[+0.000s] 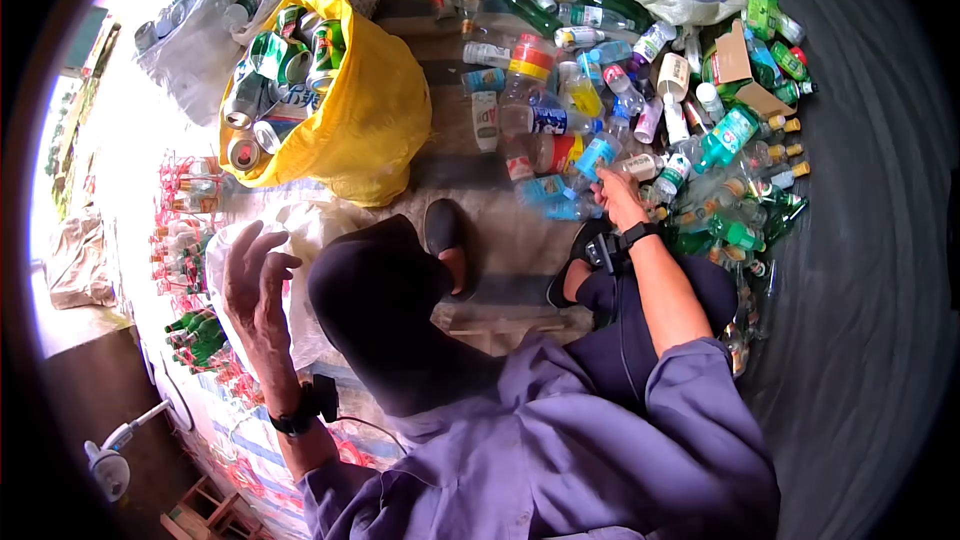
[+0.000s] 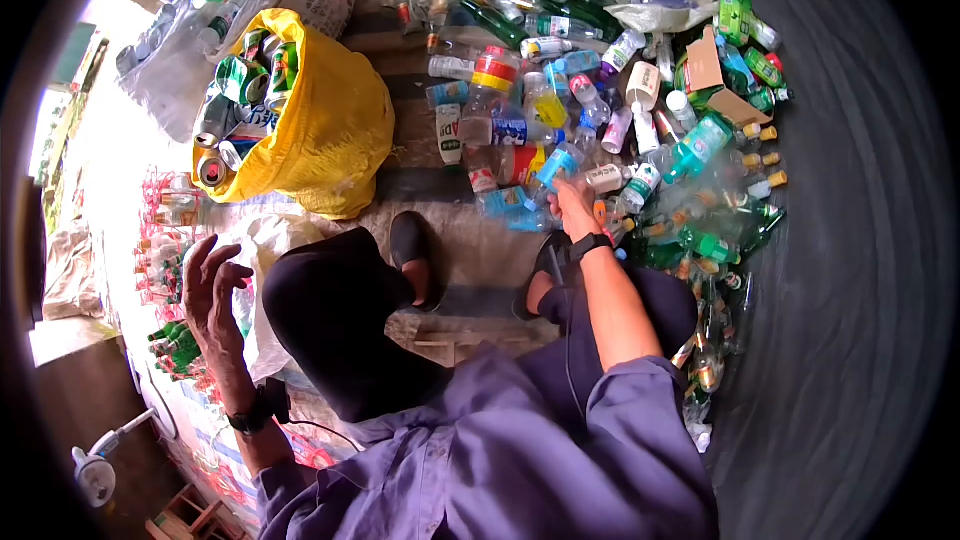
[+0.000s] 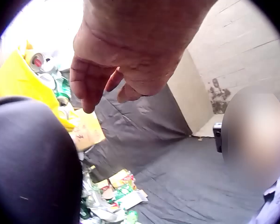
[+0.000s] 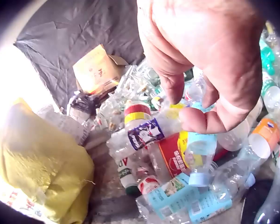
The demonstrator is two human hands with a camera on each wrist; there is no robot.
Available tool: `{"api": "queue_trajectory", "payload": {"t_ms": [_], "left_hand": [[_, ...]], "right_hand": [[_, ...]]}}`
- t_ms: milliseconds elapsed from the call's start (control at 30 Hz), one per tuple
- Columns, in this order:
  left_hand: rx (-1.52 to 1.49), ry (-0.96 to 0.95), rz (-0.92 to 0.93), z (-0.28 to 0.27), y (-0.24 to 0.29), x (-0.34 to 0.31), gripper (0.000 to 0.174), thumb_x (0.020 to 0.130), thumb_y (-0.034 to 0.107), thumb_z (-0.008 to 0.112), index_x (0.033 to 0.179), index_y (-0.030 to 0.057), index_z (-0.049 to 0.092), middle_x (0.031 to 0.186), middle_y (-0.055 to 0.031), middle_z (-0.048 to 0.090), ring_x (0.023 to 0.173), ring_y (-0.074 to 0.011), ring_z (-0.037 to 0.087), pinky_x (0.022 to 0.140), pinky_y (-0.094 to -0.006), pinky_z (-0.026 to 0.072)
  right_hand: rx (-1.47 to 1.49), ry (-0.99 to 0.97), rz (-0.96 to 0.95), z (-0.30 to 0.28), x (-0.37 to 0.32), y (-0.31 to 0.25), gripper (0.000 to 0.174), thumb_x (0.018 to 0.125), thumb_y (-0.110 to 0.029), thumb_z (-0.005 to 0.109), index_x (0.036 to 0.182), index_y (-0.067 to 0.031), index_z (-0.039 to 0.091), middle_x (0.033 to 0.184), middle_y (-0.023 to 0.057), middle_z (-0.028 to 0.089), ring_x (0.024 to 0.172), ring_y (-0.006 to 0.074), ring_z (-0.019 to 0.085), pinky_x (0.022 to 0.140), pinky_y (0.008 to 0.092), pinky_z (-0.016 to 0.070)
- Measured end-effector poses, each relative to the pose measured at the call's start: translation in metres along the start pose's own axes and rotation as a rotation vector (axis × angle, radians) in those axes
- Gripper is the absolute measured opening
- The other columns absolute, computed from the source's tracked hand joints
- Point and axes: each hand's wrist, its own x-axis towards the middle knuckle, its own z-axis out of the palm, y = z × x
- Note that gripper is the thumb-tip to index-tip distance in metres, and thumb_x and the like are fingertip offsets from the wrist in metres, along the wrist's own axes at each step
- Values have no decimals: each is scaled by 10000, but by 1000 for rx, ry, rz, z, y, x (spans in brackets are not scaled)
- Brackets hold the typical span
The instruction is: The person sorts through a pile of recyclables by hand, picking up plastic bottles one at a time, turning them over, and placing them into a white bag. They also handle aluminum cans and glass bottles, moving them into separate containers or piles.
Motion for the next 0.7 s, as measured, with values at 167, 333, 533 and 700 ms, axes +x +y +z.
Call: {"api": "queue_trajectory", "payload": {"t_ms": [167, 333, 533, 700], "left_hand": [[-138, -136, -113, 45, 34, 6, 334, 945, 85, 603, 1241, -69, 584, 1051, -143, 695, 844, -172, 662, 801, -274, 515], [-167, -481, -123, 112, 15, 15, 193, 939, 8, 607, 1120, -55, 633, 965, -66, 701, 837, -81, 629, 745, -226, 503], [24, -653, -114, 143, -4, 21, 197, 928, 104, 652, 1062, -41, 659, 877, -73, 713, 856, -105, 669, 794, -250, 511], [37, -632, -135, 144, -3, 24, 209, 924, 129, 663, 1052, -37, 664, 886, -91, 715, 848, -120, 661, 784, -268, 515]], "right_hand": [[-18, 70, 62, 4, 65, 62, 338, 893, -322, 708, 1033, -33, 602, 739, 51, 578, 616, 172, 612, 448, 275, 431], [-262, 166, 29, 18, 56, 60, 391, 859, -372, 735, 952, -15, 607, 748, 79, 631, 566, 167, 592, 425, 288, 416], [-344, 154, 37, 29, 45, 46, 402, 825, -368, 747, 830, 13, 616, 694, 108, 626, 599, 178, 622, 476, 331, 452], [-412, 295, -290, 36, 43, 61, 449, 767, -356, 736, 733, 64, 578, 671, 135, 606, 611, 322, 588, 604, 433, 459]]}}
